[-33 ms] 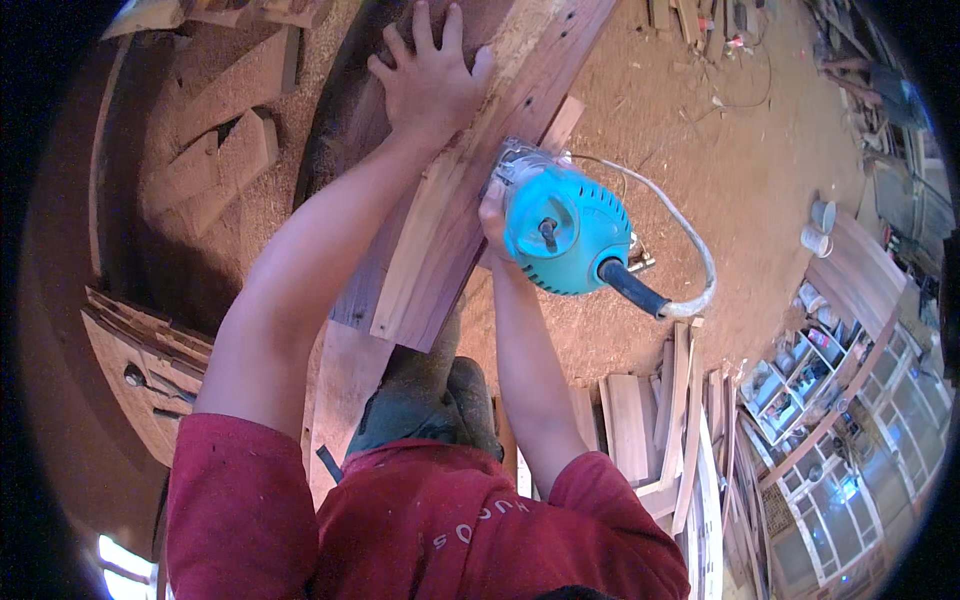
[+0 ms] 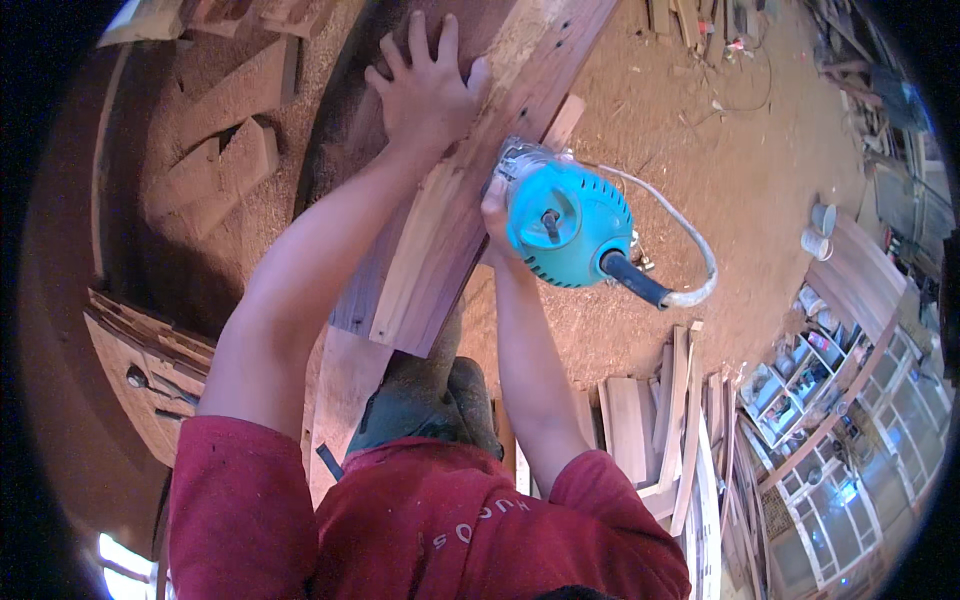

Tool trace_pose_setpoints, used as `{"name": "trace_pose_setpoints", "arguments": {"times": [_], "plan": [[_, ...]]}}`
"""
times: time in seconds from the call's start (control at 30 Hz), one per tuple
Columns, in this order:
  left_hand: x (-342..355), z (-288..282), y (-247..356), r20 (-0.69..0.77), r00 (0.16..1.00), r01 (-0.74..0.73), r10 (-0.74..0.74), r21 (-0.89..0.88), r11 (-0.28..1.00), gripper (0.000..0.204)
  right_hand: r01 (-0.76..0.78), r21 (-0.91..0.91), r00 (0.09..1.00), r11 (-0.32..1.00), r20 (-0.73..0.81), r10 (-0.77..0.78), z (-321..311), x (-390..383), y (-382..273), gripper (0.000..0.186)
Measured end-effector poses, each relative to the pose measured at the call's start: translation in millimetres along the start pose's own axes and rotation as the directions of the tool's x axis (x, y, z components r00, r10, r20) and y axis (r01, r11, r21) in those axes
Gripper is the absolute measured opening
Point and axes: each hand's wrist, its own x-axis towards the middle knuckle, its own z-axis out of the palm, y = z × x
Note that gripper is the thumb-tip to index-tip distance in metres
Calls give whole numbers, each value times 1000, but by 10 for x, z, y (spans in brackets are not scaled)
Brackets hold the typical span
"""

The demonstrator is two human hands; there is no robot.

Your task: The person uses a power router to round the edges of two different wooden boards, holding the tool with both hands and moving it along the grain while holding the boards steady on a workbench.

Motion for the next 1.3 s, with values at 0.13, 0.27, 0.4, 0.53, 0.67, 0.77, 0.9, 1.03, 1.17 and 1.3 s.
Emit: {"name": "trace_pose_setpoints", "arguments": {"times": [0.13, 0.27, 0.4, 0.53, 0.67, 0.77, 0.9, 1.03, 1.17, 1.3], "plan": [[12, 74, -17, 15, 1000, -18, 17, 15, 1000, 76, 14, -19, 1000, 1000, 21, -13, 84, 295, 136, 82], [52, 7, 25, 48, 999, -17, 17, 0, 1000, 75, 18, -50, 999, 999, 29, -17, 163, 551, 230, 86], [59, -19, 22, 103, 995, -9, 8, 10, 1000, 77, 16, -70, 999, 997, 39, -14, 234, 764, 293, 90], [86, -42, 28, 147, 989, 10, -11, 5, 1000, 76, -8, 56, 1000, 998, 17, 7, 321, 1006, 369, 91], [113, -71, 44, 189, 982, 13, -21, 45, 999, 77, -25, 267, 998, 963, -45, 39, 455, 1211, 494, 79], [113, -72, 34, 208, 978, 9, -22, 62, 998, 78, 3, 238, 999, 971, -51, 9, 475, 1394, 634, 80], [135, -55, 38, 245, 969, 10, -29, 76, 997, 80, 80, 273, 990, 959, -135, -44, 570, 1723, 680, 79], [138, -85, 7, 279, 960, 14, -39, 90, 996, 80, 95, 241, 971, 966, -235, -37, 780, 2089, 235, 78], [133, -82, 5, 255, 966, 10, -26, 63, 998, 80, 53, 296, 962, 954, -272, 31, 874, 2319, 175, 80], [148, -86, 23, 256, 966, 20, -26, 24, 1000, 82, 69, 303, 959, 950, -282, 21, 922, 2598, 246, 87]]}}
